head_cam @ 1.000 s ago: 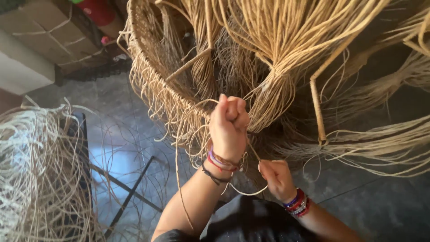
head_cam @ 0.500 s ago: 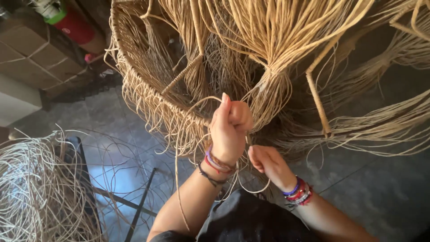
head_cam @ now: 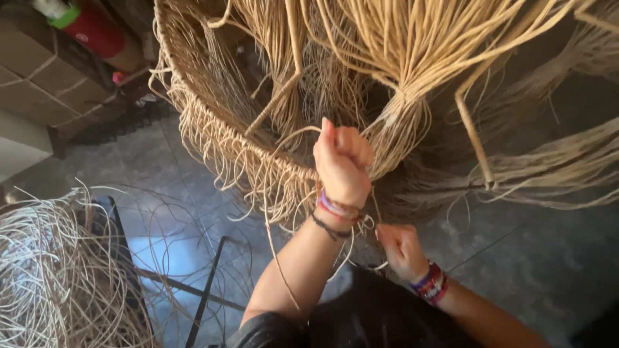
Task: Tying and weaving natural fiber strands onto a circular frame to create a decorative structure
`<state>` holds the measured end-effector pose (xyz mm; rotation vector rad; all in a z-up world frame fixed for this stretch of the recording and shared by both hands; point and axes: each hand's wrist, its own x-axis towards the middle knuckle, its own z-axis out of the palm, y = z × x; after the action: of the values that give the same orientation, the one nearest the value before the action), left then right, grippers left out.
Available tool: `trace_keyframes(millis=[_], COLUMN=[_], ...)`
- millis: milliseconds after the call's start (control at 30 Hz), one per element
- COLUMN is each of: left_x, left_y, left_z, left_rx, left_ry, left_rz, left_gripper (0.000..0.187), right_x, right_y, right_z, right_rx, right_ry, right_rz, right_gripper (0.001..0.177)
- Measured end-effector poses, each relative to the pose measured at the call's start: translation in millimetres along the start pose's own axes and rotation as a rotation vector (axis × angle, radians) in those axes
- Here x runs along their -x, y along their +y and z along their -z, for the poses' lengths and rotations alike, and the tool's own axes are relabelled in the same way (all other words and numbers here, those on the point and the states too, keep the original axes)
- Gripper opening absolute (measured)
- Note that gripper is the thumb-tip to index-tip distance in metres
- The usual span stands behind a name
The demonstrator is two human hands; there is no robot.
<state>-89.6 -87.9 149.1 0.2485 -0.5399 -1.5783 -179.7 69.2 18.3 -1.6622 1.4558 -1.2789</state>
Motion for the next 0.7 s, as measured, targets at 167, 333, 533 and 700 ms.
trace_keyframes(millis=[167,333,533,700], left_x=[12.5,89.3,109.6,110.7], left_y=[-0.5,48.6,32.6,23.5], left_z=[12.3,44.3,36.9,44.3], left_rx=[-0.317,-0.848,-0.39,-0.211], left_ry=[-0.281,-0.58,-0.329,-0.135], left_rz=[-0.3,-0.397,-0.067,0.003], left_gripper=[0.059,0.029,0.05,0.051], right_x=[-16.5,-18.5,-35.9,-73.5], right_y=[14.3,-15.7,-98.4,-111.4], right_z=[3.1,9.1,41.5,63.4], right_rx=[0.019,0.289,0.683,0.91], right_ry=[0.03,-0.269,-0.388,-0.055], right_rz=[-0.03,-0.083,0.213,0.393], right_gripper=[0.041,0.029,0.029,0.043])
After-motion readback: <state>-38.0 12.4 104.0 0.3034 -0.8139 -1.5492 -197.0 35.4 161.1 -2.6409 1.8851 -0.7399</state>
